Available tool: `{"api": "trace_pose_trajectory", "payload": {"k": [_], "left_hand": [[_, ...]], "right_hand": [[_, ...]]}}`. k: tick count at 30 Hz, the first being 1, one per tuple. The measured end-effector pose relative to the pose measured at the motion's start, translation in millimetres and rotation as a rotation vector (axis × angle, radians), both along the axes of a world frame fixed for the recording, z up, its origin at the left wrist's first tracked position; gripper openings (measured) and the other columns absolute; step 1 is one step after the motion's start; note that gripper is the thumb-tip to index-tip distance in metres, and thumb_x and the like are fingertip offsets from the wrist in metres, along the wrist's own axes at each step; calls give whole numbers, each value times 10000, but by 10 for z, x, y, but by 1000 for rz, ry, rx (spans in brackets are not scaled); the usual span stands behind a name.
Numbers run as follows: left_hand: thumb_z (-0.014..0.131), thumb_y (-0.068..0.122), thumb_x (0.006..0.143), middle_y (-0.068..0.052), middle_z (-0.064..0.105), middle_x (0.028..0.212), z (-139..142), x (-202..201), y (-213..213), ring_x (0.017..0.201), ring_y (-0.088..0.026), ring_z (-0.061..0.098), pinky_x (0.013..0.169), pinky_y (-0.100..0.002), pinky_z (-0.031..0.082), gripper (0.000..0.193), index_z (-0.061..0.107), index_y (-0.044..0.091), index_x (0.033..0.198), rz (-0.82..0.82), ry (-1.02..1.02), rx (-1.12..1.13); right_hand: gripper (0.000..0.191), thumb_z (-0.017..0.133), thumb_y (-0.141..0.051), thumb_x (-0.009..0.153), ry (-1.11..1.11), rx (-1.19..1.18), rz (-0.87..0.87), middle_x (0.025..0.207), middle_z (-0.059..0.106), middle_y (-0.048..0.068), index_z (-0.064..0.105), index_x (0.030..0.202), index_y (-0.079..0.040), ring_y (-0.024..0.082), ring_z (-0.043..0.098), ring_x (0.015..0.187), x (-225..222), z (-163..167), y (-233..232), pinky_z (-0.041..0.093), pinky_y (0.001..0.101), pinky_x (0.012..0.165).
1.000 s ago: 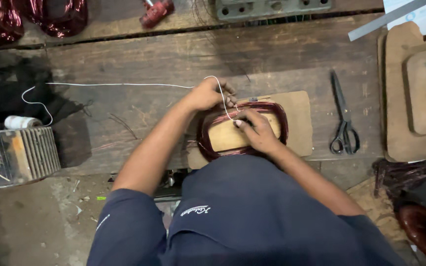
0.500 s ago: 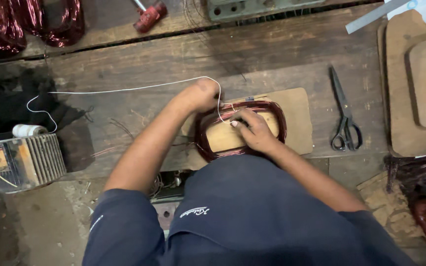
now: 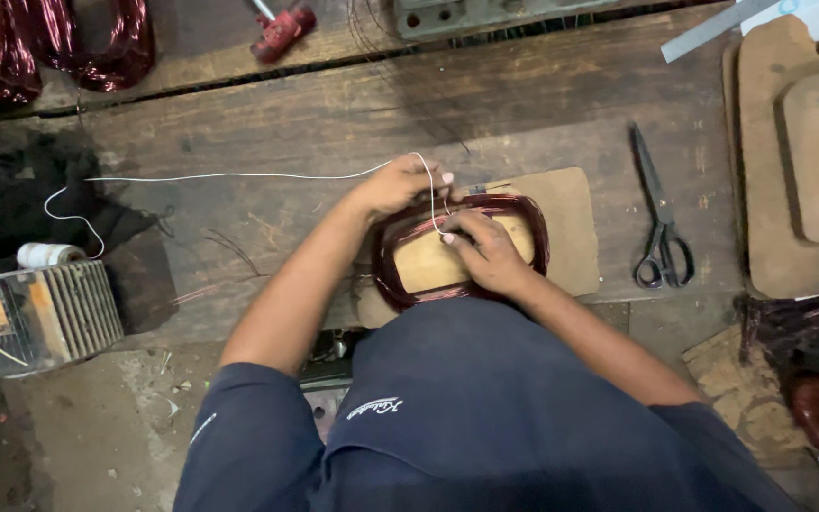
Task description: The person places a rectangular copper wire coil on a wooden form and ties it securely using a length of white string, wrapping and knotting the string around the coil by hand. They then lift the tied coil off the form, set it aside, stack the wooden form boards, and carry them across the workshop.
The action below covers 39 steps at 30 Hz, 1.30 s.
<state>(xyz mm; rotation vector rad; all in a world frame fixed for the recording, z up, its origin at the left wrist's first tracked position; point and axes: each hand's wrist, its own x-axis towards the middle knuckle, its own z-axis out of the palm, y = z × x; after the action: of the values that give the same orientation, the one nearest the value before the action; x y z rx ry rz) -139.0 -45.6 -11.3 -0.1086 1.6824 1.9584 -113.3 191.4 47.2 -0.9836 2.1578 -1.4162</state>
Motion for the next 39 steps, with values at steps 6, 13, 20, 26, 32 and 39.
{"api": "trace_pose_trajectory", "payload": {"k": [6, 13, 20, 26, 32, 39], "left_hand": [[654, 272, 1027, 15, 661, 767, -260, -24, 6, 684, -65, 556, 638, -250, 458, 298, 673, 51, 828, 70, 42, 113], [696, 265, 984, 2, 600, 670, -332, 28, 19, 528, -85, 463, 468, -270, 354, 295, 679, 44, 789, 175, -77, 11], [704, 263, 972, -42, 659, 696, -192, 110, 214, 533, -115, 551, 460, -276, 439, 293, 681, 10, 827, 428, -119, 3], [696, 231, 941, -17, 695, 776, -36, 196, 394, 646, -104, 642, 539, -285, 565, 213, 667, 26, 892, 654, -132, 74], [681, 238, 1040, -67, 655, 786, 16, 331, 444, 685, -110, 573, 610, -305, 496, 274, 694, -14, 933, 577, 212, -135], [714, 123, 848, -186, 723, 990, 391, 408, 216, 866, -326, 709, 773, -423, 576, 260, 715, 2, 1079, 168, 728, -656]], "right_hand": [[119, 605, -102, 988, -49, 14, -24, 993, 653, 149, 606, 1064, -11, 302, 640, 950, 40, -39, -71, 503, 390, 868], [127, 629, -116, 966, -140, 58, -105, 933, 679, 105, 613, 1045, -17, 235, 662, 874, 90, -128, -129, 519, 351, 810], [104, 624, -116, 990, -51, -9, -38, 920, 658, 115, 619, 1010, -14, 246, 642, 857, 106, -93, -95, 511, 361, 792], [110, 600, -130, 1001, -150, 10, -26, 877, 659, 82, 623, 993, -23, 192, 650, 791, 135, -75, -62, 534, 330, 710], [127, 606, -143, 1010, -179, -3, -21, 881, 643, 92, 617, 999, -18, 188, 642, 767, 158, -19, -4, 537, 327, 679], [161, 617, -157, 1002, -67, -37, -17, 952, 651, 128, 626, 1063, -8, 252, 647, 867, 153, 9, 30, 519, 369, 773]]}}
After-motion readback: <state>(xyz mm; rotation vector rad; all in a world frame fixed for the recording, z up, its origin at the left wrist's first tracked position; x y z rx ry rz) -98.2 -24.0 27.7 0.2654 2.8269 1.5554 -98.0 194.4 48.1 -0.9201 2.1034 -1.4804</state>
